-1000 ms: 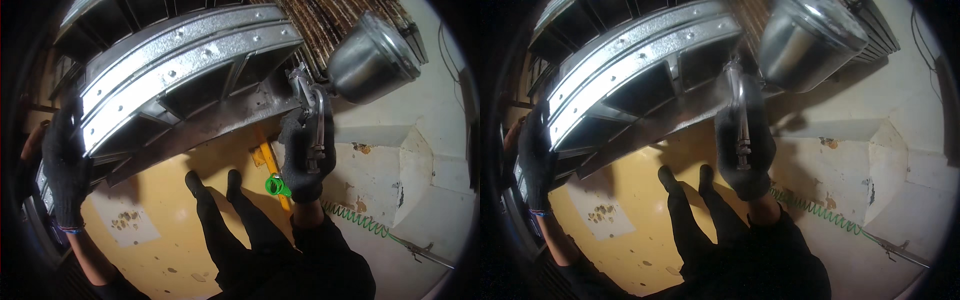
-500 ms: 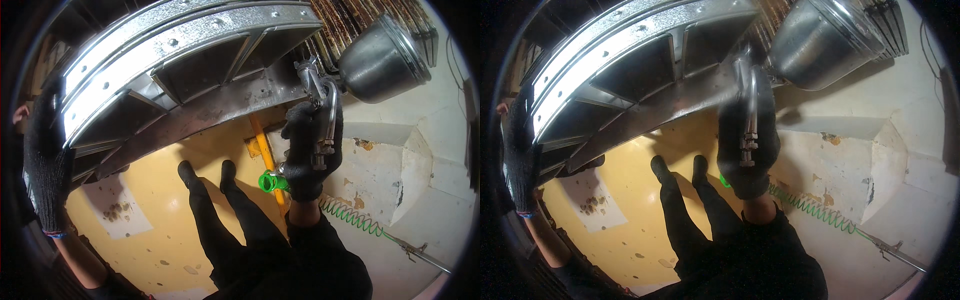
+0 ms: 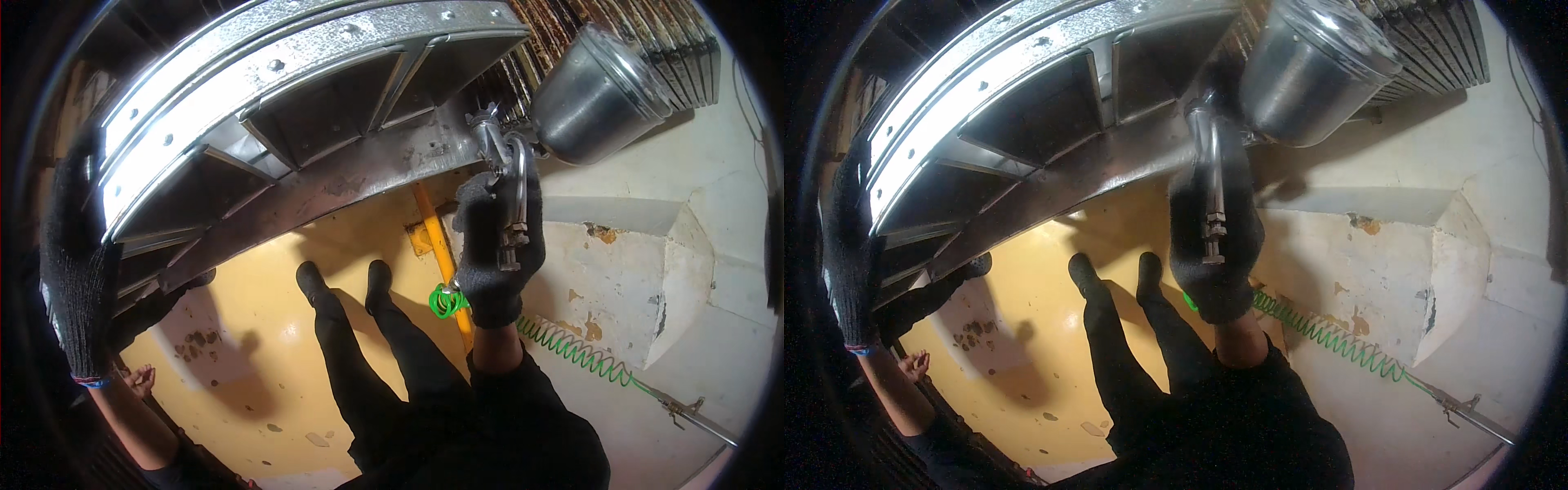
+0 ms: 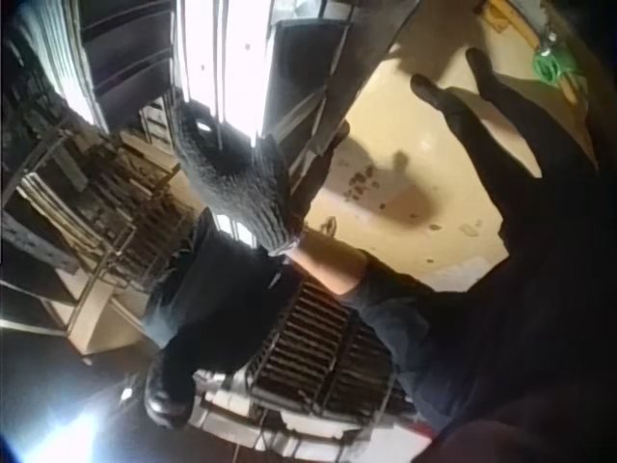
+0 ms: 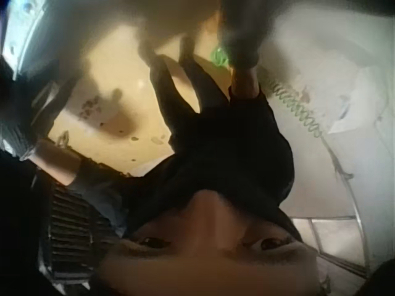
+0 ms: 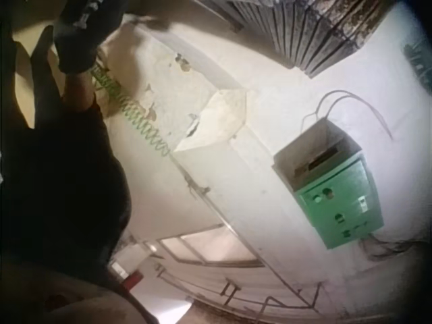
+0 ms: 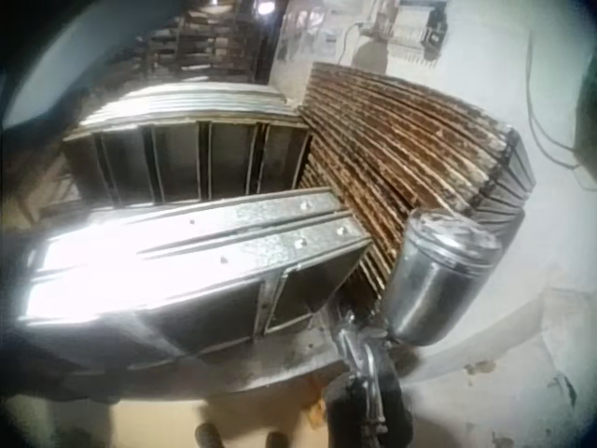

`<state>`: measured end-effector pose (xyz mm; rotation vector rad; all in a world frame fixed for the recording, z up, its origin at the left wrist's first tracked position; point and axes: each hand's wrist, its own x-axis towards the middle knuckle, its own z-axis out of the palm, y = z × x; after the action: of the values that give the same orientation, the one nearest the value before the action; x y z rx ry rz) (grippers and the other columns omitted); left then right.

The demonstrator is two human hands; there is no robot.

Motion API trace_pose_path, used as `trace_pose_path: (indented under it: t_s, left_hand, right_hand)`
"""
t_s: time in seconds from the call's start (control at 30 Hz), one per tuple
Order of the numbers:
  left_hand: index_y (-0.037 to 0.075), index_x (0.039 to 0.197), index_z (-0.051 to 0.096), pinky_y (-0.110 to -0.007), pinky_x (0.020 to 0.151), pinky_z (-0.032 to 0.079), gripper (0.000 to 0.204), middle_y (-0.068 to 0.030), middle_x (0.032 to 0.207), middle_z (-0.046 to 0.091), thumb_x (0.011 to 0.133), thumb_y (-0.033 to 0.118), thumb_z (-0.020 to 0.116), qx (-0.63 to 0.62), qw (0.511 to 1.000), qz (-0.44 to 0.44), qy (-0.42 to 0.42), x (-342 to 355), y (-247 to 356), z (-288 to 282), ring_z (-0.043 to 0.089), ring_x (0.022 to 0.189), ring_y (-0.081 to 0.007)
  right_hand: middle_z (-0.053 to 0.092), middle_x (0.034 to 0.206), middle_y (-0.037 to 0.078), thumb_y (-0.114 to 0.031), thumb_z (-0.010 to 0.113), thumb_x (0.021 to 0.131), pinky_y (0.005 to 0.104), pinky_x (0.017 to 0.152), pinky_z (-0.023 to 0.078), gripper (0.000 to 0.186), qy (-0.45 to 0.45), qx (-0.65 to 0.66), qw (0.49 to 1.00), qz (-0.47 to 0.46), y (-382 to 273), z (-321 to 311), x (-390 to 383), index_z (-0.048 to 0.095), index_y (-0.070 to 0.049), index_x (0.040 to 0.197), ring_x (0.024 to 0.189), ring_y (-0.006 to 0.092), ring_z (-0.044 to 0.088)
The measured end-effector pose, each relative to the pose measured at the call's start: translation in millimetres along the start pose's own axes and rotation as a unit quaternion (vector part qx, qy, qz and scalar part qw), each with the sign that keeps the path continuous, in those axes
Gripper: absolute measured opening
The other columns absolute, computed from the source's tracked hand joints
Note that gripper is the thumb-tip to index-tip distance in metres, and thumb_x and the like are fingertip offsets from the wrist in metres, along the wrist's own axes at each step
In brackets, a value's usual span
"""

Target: The person uses a spray gun to apply a silver coating to metal frames. Another person assists by holding and repositioning the frames on a rack. The recorder sprays the frames from various angles, including the underside, while the assistant adjusts their position.

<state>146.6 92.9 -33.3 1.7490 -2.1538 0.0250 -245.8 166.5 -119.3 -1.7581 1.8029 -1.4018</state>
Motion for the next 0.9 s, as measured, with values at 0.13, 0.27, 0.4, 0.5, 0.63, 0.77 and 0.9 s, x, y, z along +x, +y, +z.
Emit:
trace_pose_path:
  t_s: [0.13, 0.27, 0.4, 0.5, 0.63, 0.77, 0.9]
  left_hand:
    - [0.013, 0.141, 0.052, -0.05, 0.117, 0.03, 0.07, -0.0129, 0.146, 0.051, 0.079, -0.019, 0.056, 0.007, 1.0, -0.01, 0.005, 1, 3, -13, 0.041, 0.14, -0.0297]
    - [0.012, 0.141, 0.052, -0.048, 0.117, 0.03, 0.066, -0.0131, 0.145, 0.051, 0.081, -0.015, 0.059, -0.063, 0.998, 0.013, -0.011, 8, 5, 9, 0.042, 0.14, -0.0298]
    - [0.011, 0.142, 0.051, -0.047, 0.116, 0.032, 0.064, -0.0135, 0.146, 0.05, 0.083, -0.01, 0.061, -0.031, 0.999, -0.003, -0.011, 2, 4, -11, 0.043, 0.139, -0.0294]
    - [0.009, 0.144, 0.049, -0.046, 0.116, 0.032, 0.064, -0.0142, 0.147, 0.049, 0.083, -0.007, 0.063, -0.089, 0.995, 0.023, -0.024, 5, 0, -4, 0.043, 0.139, -0.0288]
    - [0.007, 0.145, 0.047, -0.043, 0.116, 0.033, 0.067, -0.0151, 0.148, 0.048, 0.082, -0.004, 0.067, -0.113, 0.993, -0.039, -0.028, 5, 0, -1, 0.043, 0.139, -0.0282]
    - [0.007, 0.151, 0.036, -0.047, 0.12, 0.024, 0.087, -0.0164, 0.155, 0.035, 0.083, 0.049, 0.072, -0.12, 0.99, 0.034, -0.071, 7, -9, -15, 0.032, 0.145, -0.031]
    - [0.006, 0.151, 0.035, -0.046, 0.121, 0.022, 0.091, -0.016, 0.156, 0.034, 0.082, 0.053, 0.072, -0.142, 0.986, 0.038, -0.078, 9, -10, -3, 0.03, 0.146, -0.0309]
  right_hand:
    - [0.067, 0.1, 0.018, -0.003, 0.067, 0.089, 0.0326, 0.074, 0.052, 0.039, 0.022, 0.059, 0.998, 0.028, -2, 3, -1, 0.054, 0.006, 0.125, 0.086, 0.0244, 0.068]
    - [0.068, 0.095, 0.015, -0.001, 0.071, 0.086, 0.0302, 0.069, 0.053, 0.043, 0.044, 0.053, 0.997, 0.017, 3, 2, -3, 0.055, 0.007, 0.126, 0.077, 0.0211, 0.067]
    - [0.067, 0.103, 0.01, -0.003, 0.067, 0.09, 0.0268, 0.076, 0.052, 0.043, 0.024, 0.207, 0.971, 0.115, 10, 11, -13, 0.052, 0.005, 0.13, 0.086, 0.0179, 0.066]
    - [0.064, 0.109, 0.008, -0.004, 0.063, 0.093, 0.0251, 0.08, 0.051, 0.043, -0.001, 0.385, 0.899, 0.209, 19, 5, -17, 0.05, 0.004, 0.133, 0.092, 0.0165, 0.064]
    - [0.06, 0.113, 0.007, -0.003, 0.058, 0.094, 0.0243, 0.081, 0.049, 0.045, -0.041, 0.239, 0.961, 0.136, 23, 5, -20, 0.045, 0.002, 0.137, 0.091, 0.0153, 0.061]
    - [0.056, 0.118, 0.006, -0.002, 0.053, 0.096, 0.0234, 0.082, 0.047, 0.047, -0.082, 0.101, 0.991, 0.04, 28, 12, -22, 0.041, 0.0, 0.142, 0.091, 0.0141, 0.058]
    - [0.051, 0.132, 0.006, -0.002, 0.046, 0.099, 0.0232, 0.089, 0.045, 0.052, -0.103, 0.283, 0.944, 0.132, 27, 13, -23, 0.034, -0.003, 0.149, 0.093, 0.0137, 0.055]
